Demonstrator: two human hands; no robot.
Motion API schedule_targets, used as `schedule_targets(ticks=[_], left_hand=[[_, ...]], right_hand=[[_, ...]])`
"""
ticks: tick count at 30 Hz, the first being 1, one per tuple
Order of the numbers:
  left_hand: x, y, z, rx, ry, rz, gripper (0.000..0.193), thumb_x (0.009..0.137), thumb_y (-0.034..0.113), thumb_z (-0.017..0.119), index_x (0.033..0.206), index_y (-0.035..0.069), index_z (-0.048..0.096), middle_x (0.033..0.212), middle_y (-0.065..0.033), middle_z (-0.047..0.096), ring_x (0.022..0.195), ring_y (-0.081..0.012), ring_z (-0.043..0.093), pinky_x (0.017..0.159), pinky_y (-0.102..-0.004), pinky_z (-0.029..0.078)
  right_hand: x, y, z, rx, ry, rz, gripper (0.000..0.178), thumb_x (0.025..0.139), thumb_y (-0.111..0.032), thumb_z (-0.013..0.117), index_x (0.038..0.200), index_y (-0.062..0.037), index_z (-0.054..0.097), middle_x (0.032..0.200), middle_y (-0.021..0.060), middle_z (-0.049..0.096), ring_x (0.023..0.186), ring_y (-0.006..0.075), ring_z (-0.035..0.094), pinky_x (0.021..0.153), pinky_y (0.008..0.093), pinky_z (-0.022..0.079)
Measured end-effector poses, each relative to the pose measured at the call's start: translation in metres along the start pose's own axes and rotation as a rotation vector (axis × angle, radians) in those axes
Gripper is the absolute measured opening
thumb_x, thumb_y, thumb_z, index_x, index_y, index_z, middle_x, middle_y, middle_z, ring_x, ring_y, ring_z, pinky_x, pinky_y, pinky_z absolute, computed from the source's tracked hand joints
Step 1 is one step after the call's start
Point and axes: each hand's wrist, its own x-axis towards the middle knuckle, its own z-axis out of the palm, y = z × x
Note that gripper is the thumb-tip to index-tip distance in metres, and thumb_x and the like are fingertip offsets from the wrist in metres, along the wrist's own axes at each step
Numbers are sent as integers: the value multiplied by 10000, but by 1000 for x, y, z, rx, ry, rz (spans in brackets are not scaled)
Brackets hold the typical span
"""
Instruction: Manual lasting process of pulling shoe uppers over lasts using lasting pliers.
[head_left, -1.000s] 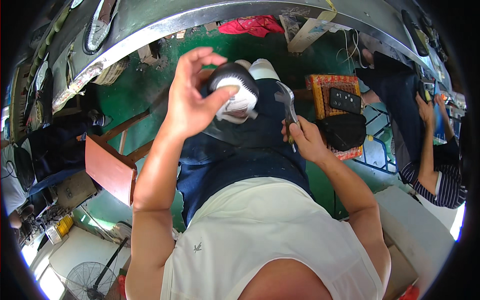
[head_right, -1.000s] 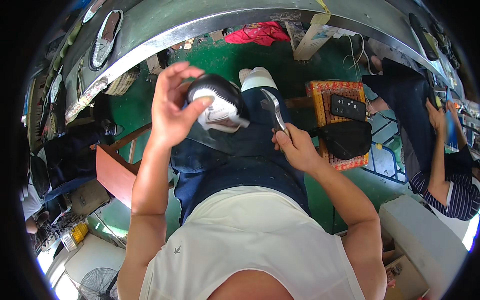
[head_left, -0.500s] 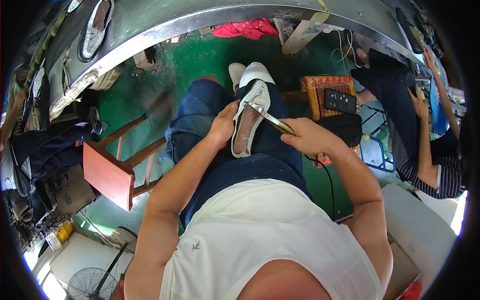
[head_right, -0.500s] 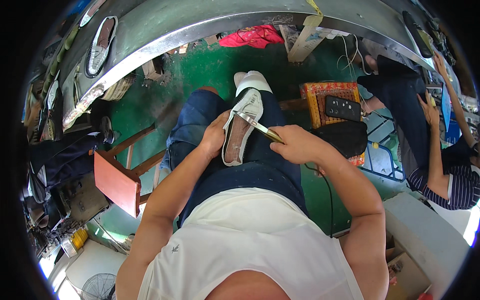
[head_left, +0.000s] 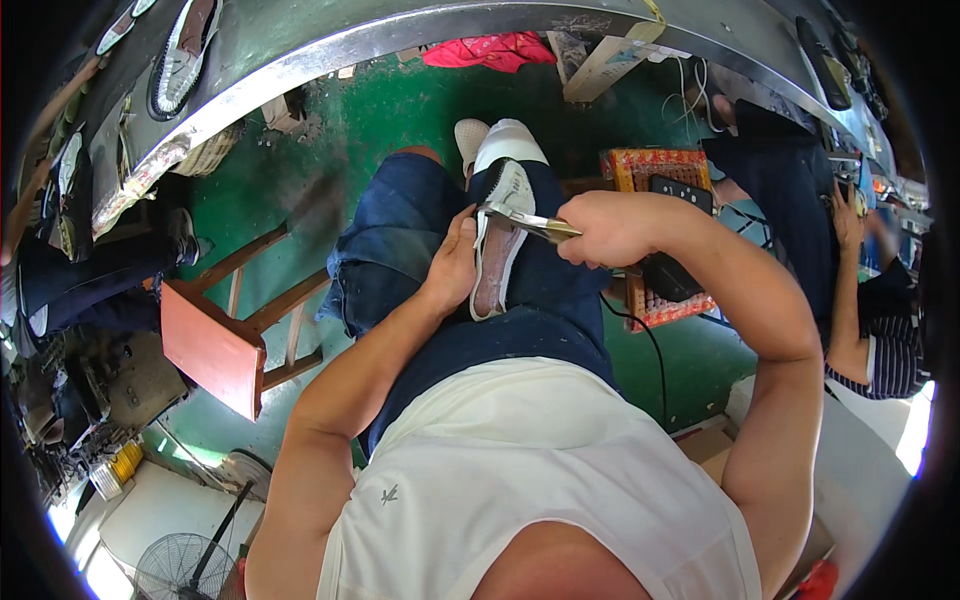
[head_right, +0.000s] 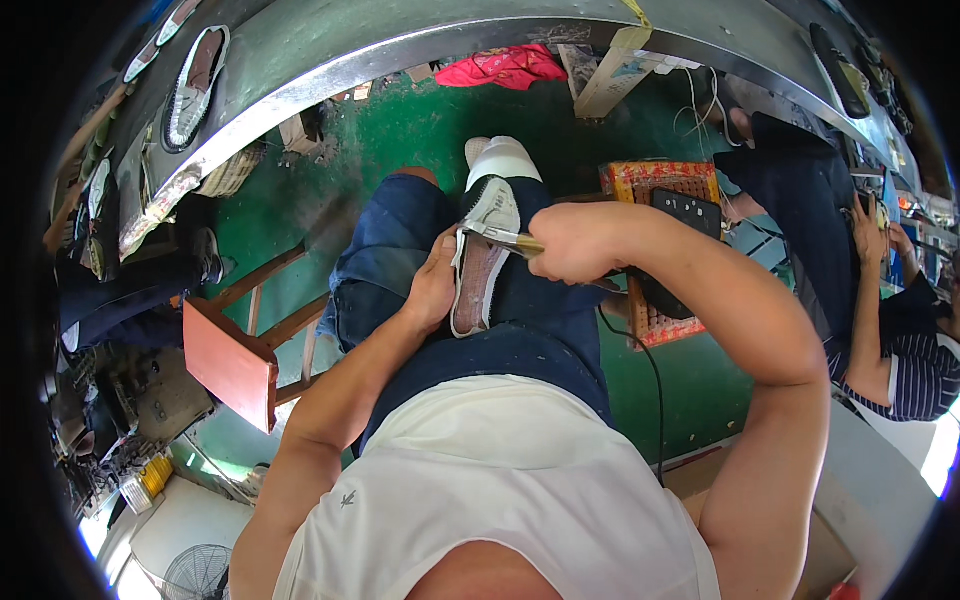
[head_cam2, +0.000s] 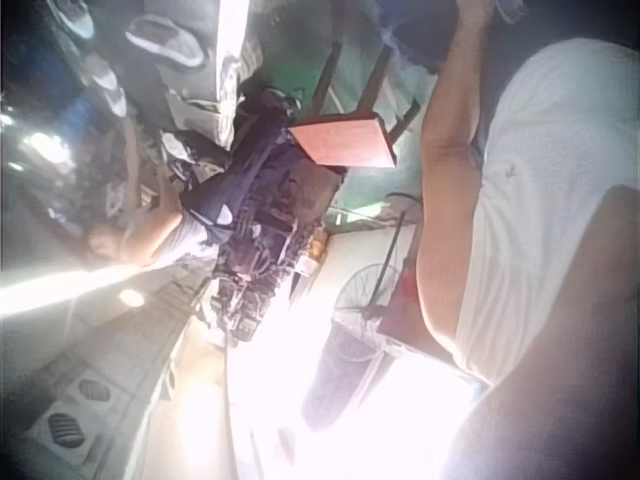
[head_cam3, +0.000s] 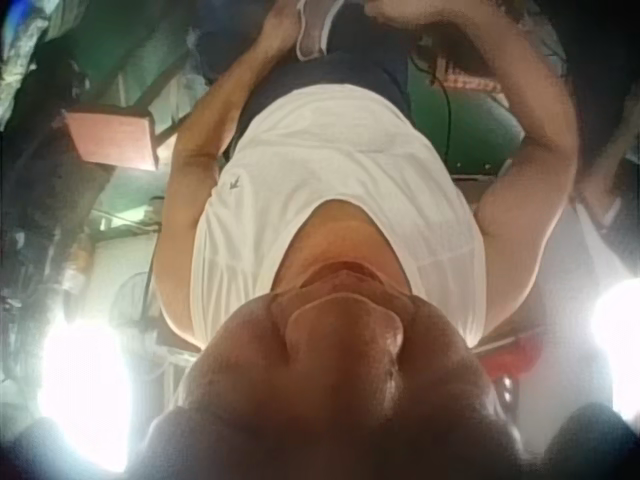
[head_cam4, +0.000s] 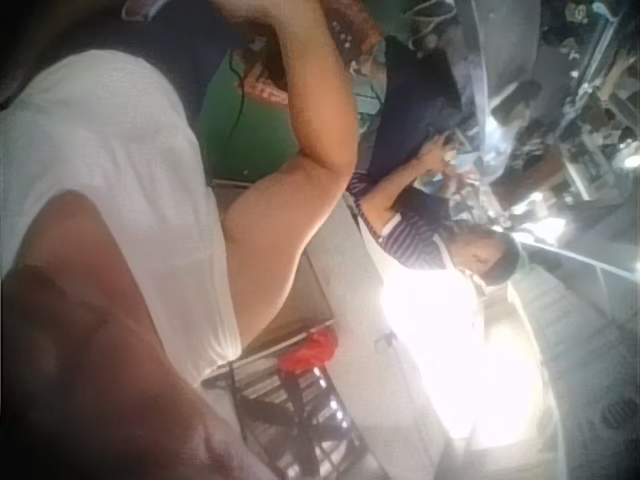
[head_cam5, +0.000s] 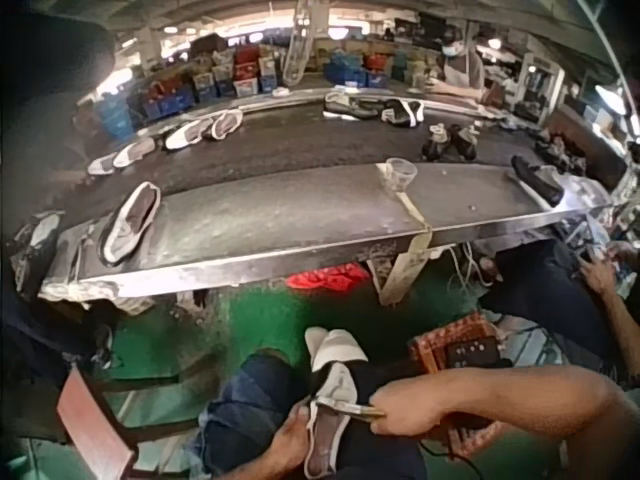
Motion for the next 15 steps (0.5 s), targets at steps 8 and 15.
schedule_targets(ticks=[8, 15], left_hand=[[-2, 21, -13, -469, -68, -219, 671, 1058, 514, 452, 1543, 64, 341, 1456, -103, 507, 1307, -206, 514, 1103, -368, 421], [6, 35, 5, -346, 42, -155, 762, 967, 374, 704, 1548, 42, 340, 1366, -104, 585, 1223, -203, 570, 1042, -340, 459]], right_hand=[[41, 7, 71, 98, 466, -204, 307, 954, -281, 628, 925, 23, 647, 884, 279, 670, 901, 454, 660, 780, 510, 501], [50, 37, 98, 755, 345, -188, 272, 1004, -280, 607, 954, -13, 618, 794, 55, 649, 631, 133, 642, 516, 289, 514]])
